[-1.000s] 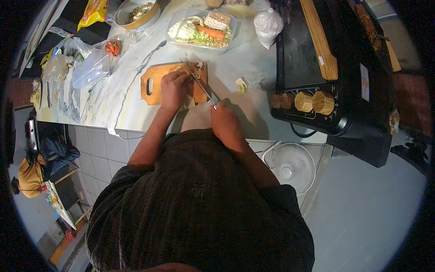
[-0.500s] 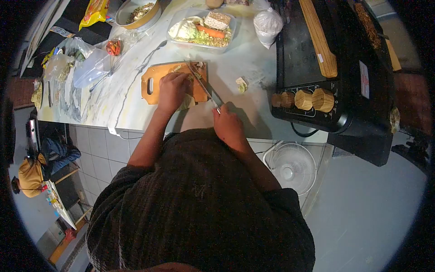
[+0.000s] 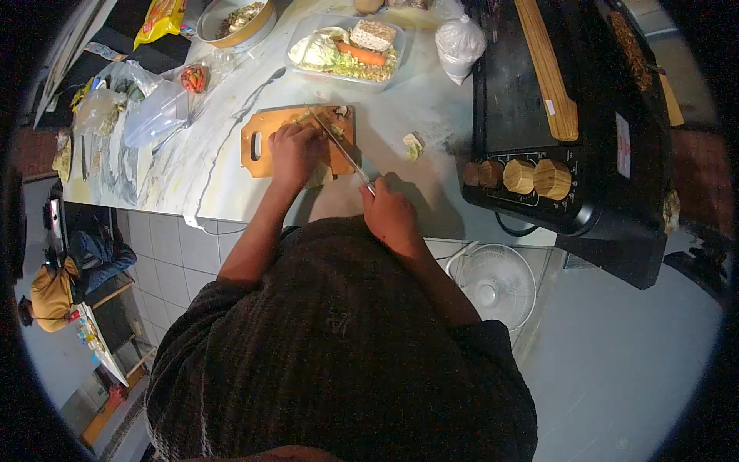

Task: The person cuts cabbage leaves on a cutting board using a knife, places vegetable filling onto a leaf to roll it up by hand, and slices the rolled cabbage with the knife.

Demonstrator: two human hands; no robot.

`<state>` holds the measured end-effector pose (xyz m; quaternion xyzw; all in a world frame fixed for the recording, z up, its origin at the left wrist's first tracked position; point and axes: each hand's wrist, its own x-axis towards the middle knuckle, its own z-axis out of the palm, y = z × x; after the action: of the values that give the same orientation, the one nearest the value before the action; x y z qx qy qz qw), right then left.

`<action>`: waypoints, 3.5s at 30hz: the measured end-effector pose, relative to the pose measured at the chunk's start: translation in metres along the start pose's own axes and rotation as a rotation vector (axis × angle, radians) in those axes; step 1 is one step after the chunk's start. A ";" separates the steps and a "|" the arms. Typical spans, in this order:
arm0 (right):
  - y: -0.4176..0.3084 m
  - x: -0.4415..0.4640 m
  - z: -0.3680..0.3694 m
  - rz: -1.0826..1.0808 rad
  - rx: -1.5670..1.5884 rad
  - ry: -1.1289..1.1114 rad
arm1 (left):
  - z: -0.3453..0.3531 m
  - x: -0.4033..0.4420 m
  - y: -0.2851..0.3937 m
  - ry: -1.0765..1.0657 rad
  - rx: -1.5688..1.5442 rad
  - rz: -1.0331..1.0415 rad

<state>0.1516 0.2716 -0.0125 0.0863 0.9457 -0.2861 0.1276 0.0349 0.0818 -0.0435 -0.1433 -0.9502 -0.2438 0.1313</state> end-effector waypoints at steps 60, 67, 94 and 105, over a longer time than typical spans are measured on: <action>0.002 0.010 -0.007 0.103 -0.012 -0.020 | 0.005 0.009 0.014 -0.124 -0.191 0.082; 0.003 0.012 -0.006 0.103 0.004 -0.005 | 0.008 0.004 0.017 -0.090 -0.155 0.105; 0.005 -0.008 -0.048 0.100 0.226 0.091 | -0.028 0.178 0.015 -0.232 -0.321 0.111; 0.003 -0.008 -0.056 0.142 0.204 0.088 | -0.032 0.181 0.008 -0.302 -0.397 0.113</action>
<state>0.1488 0.3048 0.0338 0.1780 0.9080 -0.3668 0.0963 -0.1237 0.1097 0.0448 -0.2541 -0.8830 -0.3935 -0.0296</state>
